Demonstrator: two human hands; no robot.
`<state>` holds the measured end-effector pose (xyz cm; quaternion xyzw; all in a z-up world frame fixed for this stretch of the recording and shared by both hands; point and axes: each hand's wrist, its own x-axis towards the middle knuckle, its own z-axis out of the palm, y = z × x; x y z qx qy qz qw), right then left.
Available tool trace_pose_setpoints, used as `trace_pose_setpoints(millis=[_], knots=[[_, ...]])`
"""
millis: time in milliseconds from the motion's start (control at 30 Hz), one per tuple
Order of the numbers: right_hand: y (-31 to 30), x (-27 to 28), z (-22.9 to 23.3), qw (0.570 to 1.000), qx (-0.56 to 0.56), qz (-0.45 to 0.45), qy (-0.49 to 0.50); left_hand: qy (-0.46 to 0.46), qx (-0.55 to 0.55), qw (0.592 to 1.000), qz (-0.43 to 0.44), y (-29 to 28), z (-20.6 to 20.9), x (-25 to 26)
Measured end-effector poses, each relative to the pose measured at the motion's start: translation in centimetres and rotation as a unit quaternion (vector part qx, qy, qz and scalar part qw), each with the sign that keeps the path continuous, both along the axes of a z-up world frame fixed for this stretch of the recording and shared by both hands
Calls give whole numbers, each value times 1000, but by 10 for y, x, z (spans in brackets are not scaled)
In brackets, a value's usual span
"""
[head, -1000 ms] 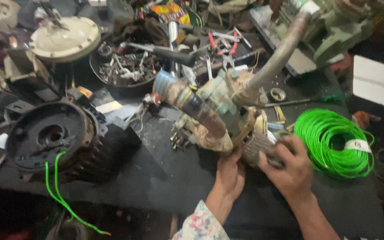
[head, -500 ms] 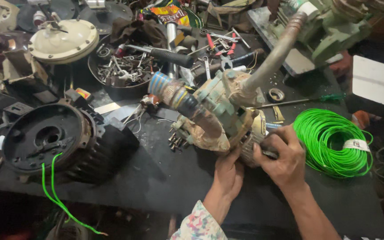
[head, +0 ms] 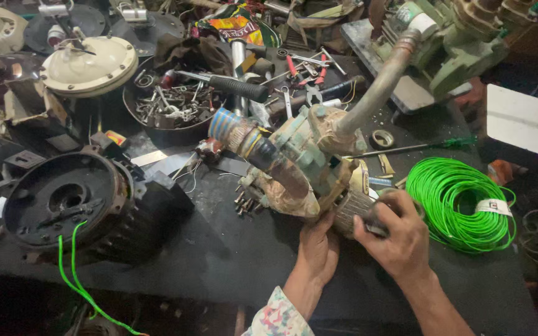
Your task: The person repeatedly rotates and adjusts a cylindrical motor rotor held in a bench vise. They use both hands to turn the rotor and occasionally reposition it within the vise. The workbench is cluttered with tools and motor parts.
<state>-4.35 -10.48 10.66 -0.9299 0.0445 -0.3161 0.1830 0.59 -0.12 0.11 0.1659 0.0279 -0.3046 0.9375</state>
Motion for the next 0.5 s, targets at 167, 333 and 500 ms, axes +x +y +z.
trace_pose_setpoints(millis=[167, 333, 500], knots=[[-3, -4, -4, 1000, -2, -1, -10, -35, -13, 999, 22, 0, -2, -6], [-3, 2, 4, 998, -47, 37, -33, -33, -20, 999, 19, 1, -1, -4], [-5, 0, -2, 998, 0, 51, -22, -65, -22, 997, 44, -1, 1, -5]])
